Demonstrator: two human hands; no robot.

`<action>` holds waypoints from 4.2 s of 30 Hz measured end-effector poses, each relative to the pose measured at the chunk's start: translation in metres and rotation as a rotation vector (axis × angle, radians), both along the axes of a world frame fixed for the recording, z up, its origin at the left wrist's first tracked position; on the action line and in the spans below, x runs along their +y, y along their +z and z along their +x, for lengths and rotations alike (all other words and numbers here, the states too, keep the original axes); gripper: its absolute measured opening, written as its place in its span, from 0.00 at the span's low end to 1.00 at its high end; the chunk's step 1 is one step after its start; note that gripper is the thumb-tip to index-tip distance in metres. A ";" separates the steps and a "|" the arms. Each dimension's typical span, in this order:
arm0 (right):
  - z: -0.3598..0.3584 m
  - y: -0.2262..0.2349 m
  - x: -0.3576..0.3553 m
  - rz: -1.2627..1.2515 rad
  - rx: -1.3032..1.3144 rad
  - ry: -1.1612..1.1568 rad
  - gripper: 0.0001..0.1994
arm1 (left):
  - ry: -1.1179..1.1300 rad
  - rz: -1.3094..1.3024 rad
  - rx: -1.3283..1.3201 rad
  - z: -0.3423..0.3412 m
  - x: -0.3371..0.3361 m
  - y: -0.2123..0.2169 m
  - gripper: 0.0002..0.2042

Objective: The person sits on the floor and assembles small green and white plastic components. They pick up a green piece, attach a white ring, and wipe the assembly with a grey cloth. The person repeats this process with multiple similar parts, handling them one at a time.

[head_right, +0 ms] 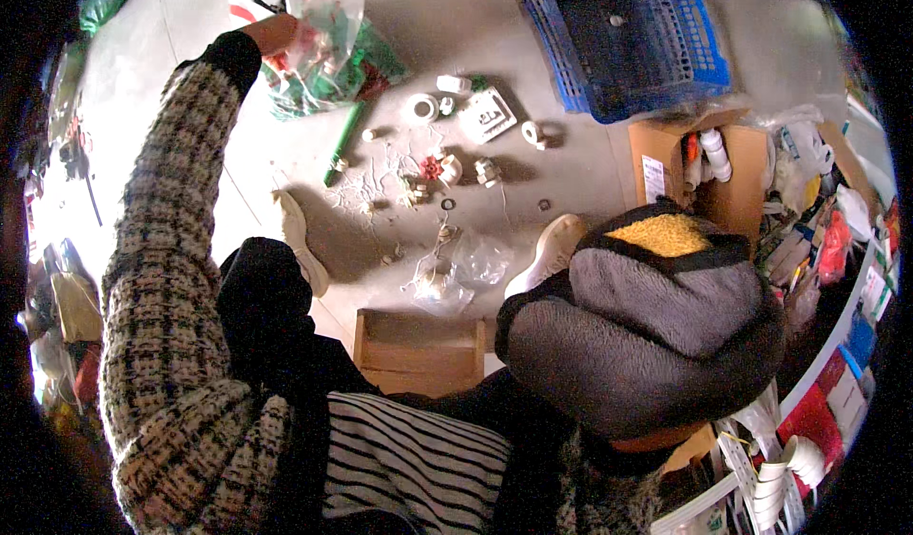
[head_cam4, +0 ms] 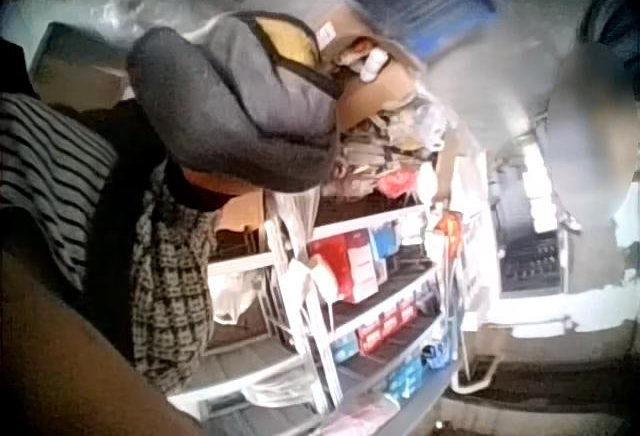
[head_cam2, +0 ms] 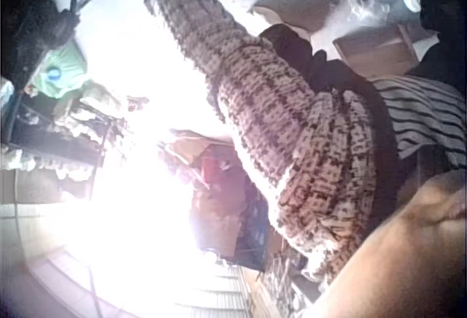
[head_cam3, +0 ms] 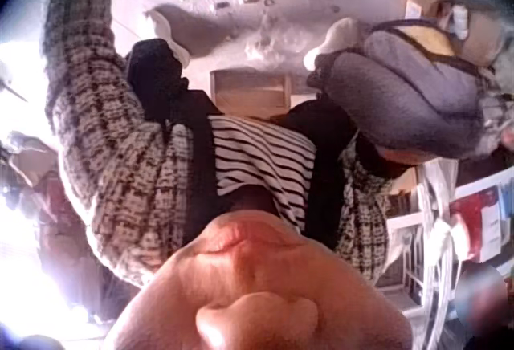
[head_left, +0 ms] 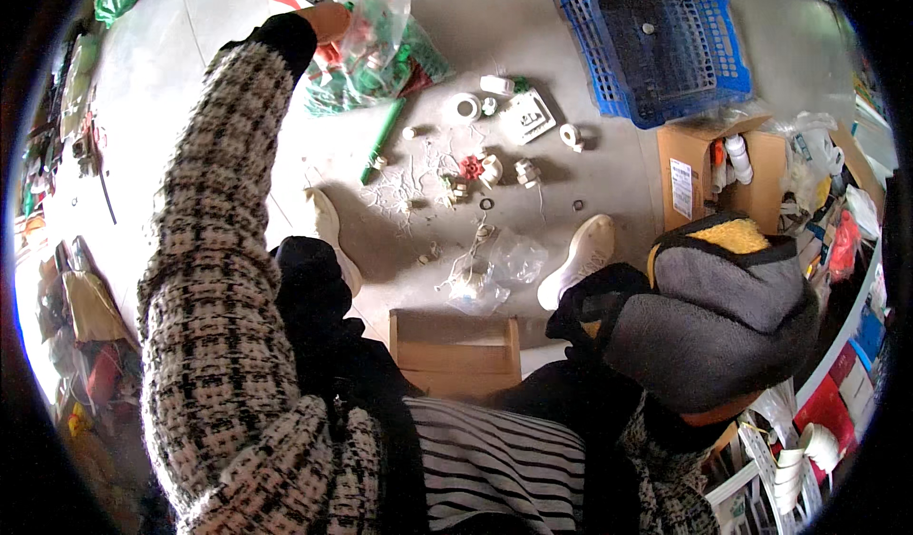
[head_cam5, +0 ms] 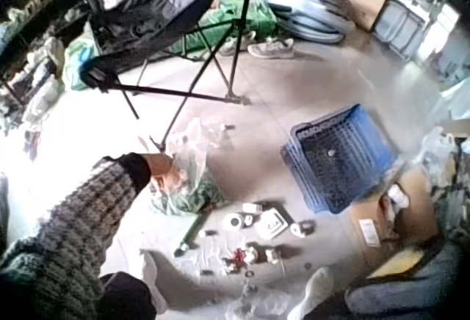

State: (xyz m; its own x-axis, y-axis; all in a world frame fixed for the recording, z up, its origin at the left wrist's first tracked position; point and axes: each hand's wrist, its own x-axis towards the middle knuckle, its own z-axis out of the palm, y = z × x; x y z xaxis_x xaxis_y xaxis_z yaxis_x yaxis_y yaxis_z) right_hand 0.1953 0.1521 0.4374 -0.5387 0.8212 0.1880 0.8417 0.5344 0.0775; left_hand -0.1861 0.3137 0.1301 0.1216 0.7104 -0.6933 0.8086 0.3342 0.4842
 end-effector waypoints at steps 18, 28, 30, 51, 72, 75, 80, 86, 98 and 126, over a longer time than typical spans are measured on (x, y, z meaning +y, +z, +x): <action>0.040 0.015 -0.020 -0.601 0.284 -0.060 0.15 | -0.331 0.724 -0.107 0.238 -0.061 -0.062 0.10; 0.051 0.002 -0.045 -0.852 0.755 -0.522 0.16 | -0.381 0.478 0.182 0.269 -0.055 -0.094 0.13; 0.048 0.002 -0.051 -0.881 0.855 -0.576 0.16 | -0.218 0.340 0.081 0.255 -0.052 -0.079 0.17; 0.046 -0.018 -0.073 -1.034 1.197 -0.815 0.21 | -0.200 0.717 -0.006 0.218 -0.109 -0.062 0.13; 0.006 0.014 -0.127 -0.517 1.221 0.085 0.18 | -0.032 0.645 -0.988 0.193 -0.278 0.337 0.17; -0.001 0.012 -0.141 -0.408 1.241 0.066 0.15 | 0.065 0.635 -1.092 0.193 -0.301 0.342 0.15; -0.007 0.007 -0.156 -0.291 1.278 0.050 0.15 | 0.280 0.669 -1.354 0.204 -0.326 0.325 0.11; -0.008 0.005 -0.163 -0.016 1.026 0.022 0.14 | 0.324 0.731 -1.198 0.205 -0.339 0.316 0.14; -0.028 0.010 -0.164 -0.687 1.549 0.066 0.29 | 0.206 0.962 -1.113 0.196 -0.331 0.307 0.06; -0.028 0.001 -0.149 -0.567 1.504 0.020 0.25 | 0.128 0.828 -1.183 0.186 -0.307 0.287 0.07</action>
